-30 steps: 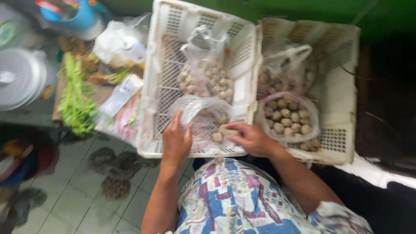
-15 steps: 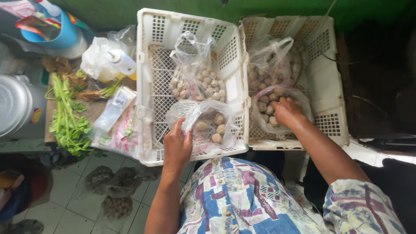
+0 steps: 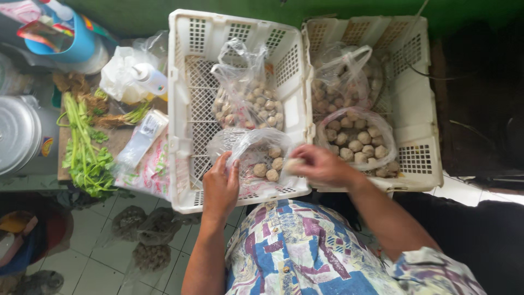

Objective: The person sits at a table and packs round meatballs by hand from a plastic crate into clear plastic bags, filling one bag at a time. They open each bag, place the meatballs inside, then set filled bags into the crate and start another bag.

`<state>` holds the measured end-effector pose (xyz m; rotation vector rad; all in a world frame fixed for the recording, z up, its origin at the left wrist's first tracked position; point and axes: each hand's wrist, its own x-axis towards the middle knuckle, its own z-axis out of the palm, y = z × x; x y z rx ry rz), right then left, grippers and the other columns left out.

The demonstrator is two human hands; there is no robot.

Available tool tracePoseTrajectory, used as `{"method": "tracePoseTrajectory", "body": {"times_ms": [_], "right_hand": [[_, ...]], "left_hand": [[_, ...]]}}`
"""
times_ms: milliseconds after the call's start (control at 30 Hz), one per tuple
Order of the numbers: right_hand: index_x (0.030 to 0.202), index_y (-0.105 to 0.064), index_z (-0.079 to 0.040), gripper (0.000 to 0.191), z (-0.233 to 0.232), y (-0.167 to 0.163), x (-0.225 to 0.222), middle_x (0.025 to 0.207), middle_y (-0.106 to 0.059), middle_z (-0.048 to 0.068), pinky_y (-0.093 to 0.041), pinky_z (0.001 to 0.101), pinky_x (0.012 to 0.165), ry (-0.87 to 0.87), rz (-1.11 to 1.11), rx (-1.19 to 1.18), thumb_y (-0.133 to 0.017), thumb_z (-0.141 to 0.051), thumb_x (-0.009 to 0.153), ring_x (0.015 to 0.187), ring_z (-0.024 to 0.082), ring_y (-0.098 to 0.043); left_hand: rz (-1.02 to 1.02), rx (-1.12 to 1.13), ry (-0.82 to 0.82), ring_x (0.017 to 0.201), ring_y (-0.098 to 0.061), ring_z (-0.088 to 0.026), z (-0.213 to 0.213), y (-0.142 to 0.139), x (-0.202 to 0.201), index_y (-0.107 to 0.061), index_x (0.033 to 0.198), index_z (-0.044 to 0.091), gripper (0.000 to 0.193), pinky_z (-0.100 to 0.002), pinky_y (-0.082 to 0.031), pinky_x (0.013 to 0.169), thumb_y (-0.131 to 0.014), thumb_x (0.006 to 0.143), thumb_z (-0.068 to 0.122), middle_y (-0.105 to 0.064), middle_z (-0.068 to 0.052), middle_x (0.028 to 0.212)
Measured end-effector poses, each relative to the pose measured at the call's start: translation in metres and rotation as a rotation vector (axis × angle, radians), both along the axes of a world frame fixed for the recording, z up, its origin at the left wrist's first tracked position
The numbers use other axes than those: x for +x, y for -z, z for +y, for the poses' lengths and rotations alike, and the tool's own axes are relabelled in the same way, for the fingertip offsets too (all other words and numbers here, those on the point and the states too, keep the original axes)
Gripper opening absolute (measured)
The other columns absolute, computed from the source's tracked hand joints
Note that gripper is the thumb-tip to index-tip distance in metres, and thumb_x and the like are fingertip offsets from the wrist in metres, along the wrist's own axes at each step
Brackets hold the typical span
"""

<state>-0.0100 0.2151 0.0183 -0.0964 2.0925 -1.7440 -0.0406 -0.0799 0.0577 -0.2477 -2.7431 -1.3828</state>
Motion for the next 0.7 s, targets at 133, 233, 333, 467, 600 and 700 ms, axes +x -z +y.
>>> {"method": "tracePoseTrajectory", "body": {"times_ms": [133,233,333,467,600,700], "right_hand": [[0.123,-0.064,-0.010,0.030,-0.012,0.005,-0.009,0.101,-0.072,0.005,-0.061,0.0285,0.071,0.070,0.011,0.104,-0.064,-0.017,0.094,0.089,0.011,-0.069],[0.106,-0.073,-0.004,0.019,0.042,0.013,-0.026,0.100,-0.075,0.013,-0.058,0.0384,0.081,0.270,0.271,0.510,-0.067,-0.020,0.097,0.092,0.026,-0.071],[0.113,-0.071,-0.003,0.034,0.088,0.028,-0.032,0.110,-0.073,0.021,-0.053,0.0506,0.088,0.150,0.228,0.941,-0.070,-0.024,0.087,0.104,0.041,-0.067],[0.116,-0.070,-0.005,0.042,0.090,0.050,-0.048,0.117,-0.071,0.021,-0.052,0.0525,0.096,-0.104,-0.115,1.219,-0.071,-0.036,0.088,0.113,0.041,-0.065],[0.118,-0.073,-0.007,0.047,0.075,0.052,-0.062,0.121,-0.073,0.022,-0.053,0.0498,0.100,-0.123,-0.143,1.299,-0.073,-0.038,0.083,0.116,0.040,-0.068],[0.119,-0.072,-0.008,0.050,0.081,0.045,-0.063,0.118,-0.072,0.023,-0.054,0.0493,0.098,-0.121,-0.162,1.326,-0.077,-0.035,0.077,0.111,0.041,-0.068]], "left_hand": [[-0.103,0.063,-0.027,0.067,-0.069,-0.019,0.003,0.000,0.001,-0.067,0.123,-0.005,0.030,-0.034,-0.054,0.062,-0.059,0.101,0.015,-0.074,-0.018,0.086],[-0.210,0.115,-0.085,0.064,-0.060,-0.014,0.002,-0.001,0.001,-0.070,0.123,-0.003,0.029,-0.033,-0.050,0.059,-0.058,0.104,0.014,-0.071,-0.017,0.077],[-0.195,0.136,-0.104,0.062,-0.059,-0.017,0.002,0.001,0.000,-0.071,0.121,-0.003,0.029,-0.034,-0.049,0.058,-0.058,0.103,0.014,-0.071,-0.017,0.075],[-0.044,0.098,-0.085,0.068,-0.069,-0.026,-0.003,0.006,-0.002,-0.071,0.117,-0.004,0.028,-0.037,-0.054,0.068,-0.057,0.102,0.014,-0.074,-0.021,0.088],[-0.027,0.094,-0.098,0.085,-0.076,-0.033,-0.006,0.004,-0.002,-0.070,0.117,-0.004,0.028,-0.039,-0.057,0.077,-0.057,0.103,0.017,-0.075,-0.024,0.099],[-0.049,0.089,-0.113,0.087,-0.076,-0.035,-0.006,-0.001,-0.002,-0.070,0.117,-0.003,0.029,-0.040,-0.058,0.078,-0.058,0.102,0.018,-0.075,-0.024,0.100]]}}
